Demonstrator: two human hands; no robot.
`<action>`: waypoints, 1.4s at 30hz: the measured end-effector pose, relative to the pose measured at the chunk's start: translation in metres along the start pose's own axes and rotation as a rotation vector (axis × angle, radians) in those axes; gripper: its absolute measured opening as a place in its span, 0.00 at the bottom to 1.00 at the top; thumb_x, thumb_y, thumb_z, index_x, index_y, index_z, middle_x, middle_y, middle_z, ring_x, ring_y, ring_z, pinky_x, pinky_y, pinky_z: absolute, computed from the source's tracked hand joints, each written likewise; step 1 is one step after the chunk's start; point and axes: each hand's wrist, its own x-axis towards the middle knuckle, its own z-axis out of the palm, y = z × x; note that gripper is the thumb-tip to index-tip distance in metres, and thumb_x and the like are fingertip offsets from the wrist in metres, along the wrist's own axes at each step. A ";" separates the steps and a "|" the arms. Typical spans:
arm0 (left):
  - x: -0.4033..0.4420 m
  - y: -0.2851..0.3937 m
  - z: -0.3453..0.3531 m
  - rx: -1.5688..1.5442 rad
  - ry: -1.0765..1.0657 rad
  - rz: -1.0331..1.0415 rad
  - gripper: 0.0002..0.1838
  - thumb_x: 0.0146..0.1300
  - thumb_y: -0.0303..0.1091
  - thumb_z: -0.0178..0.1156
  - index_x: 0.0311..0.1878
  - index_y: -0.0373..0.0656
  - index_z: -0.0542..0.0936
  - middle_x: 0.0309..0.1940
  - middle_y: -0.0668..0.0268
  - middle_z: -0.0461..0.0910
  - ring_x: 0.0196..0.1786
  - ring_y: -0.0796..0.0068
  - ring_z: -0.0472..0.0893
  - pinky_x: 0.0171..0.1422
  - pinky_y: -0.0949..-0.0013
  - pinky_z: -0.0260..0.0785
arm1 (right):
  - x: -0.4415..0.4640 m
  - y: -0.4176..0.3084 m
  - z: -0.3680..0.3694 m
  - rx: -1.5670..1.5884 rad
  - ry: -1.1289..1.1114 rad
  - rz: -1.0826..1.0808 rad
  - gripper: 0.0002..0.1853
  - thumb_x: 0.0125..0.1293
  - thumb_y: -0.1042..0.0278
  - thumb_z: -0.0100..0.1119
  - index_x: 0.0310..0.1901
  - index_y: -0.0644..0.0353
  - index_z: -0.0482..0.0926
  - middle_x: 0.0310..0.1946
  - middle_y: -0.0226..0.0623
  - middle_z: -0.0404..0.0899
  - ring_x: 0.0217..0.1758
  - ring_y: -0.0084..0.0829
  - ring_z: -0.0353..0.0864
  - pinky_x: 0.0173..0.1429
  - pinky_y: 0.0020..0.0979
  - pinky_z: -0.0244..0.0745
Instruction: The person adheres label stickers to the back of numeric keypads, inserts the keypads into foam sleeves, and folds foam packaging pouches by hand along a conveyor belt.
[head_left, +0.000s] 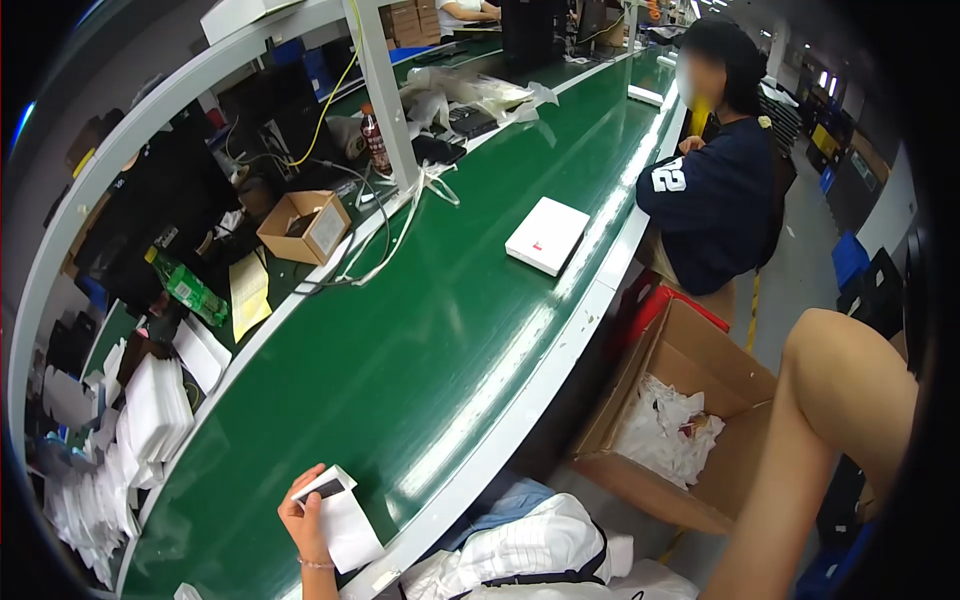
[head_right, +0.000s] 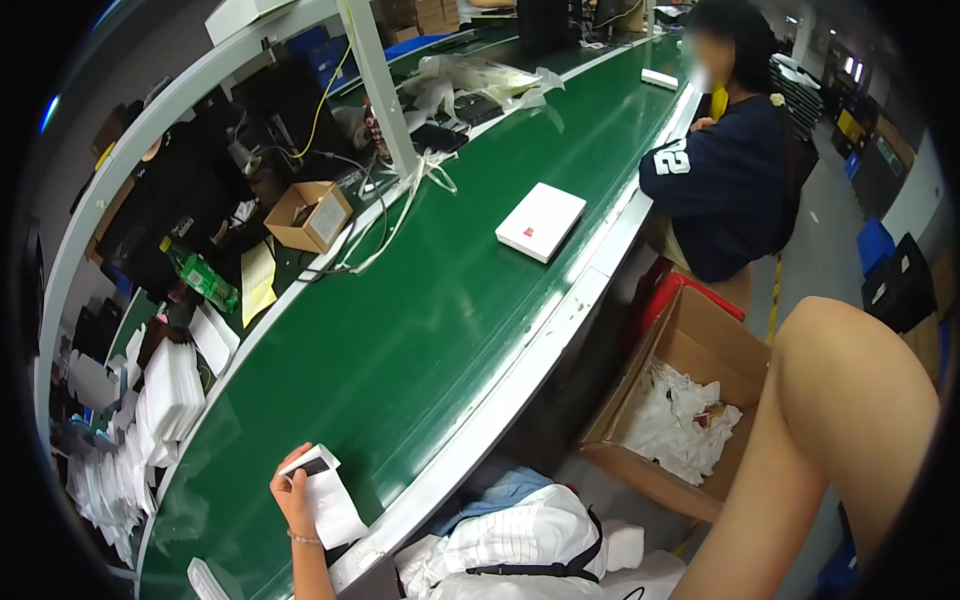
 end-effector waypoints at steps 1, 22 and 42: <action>0.000 0.001 0.000 -0.003 0.007 -0.001 0.20 0.54 0.39 0.63 0.46 0.35 0.78 0.47 0.54 0.79 0.44 0.69 0.78 0.52 0.72 0.69 | 0.002 -0.001 -0.001 -0.010 -0.002 -0.013 0.13 0.65 0.66 0.50 0.49 0.59 0.68 0.47 0.43 0.75 0.43 0.27 0.75 0.43 0.25 0.71; -0.005 0.019 0.011 -0.013 0.030 -0.002 0.17 0.52 0.36 0.63 0.43 0.35 0.81 0.46 0.50 0.79 0.48 0.62 0.78 0.56 0.65 0.67 | 0.012 -0.017 0.013 -0.098 -0.037 -0.083 0.17 0.65 0.66 0.50 0.54 0.61 0.66 0.48 0.41 0.75 0.47 0.29 0.75 0.50 0.27 0.69; -0.006 0.005 -0.007 0.018 0.044 -0.123 0.13 0.52 0.32 0.62 0.40 0.36 0.80 0.37 0.58 0.80 0.37 0.71 0.76 0.46 0.73 0.67 | 0.028 0.001 0.018 -0.206 -0.114 -0.107 0.21 0.66 0.65 0.49 0.58 0.63 0.64 0.50 0.40 0.75 0.50 0.31 0.75 0.57 0.30 0.68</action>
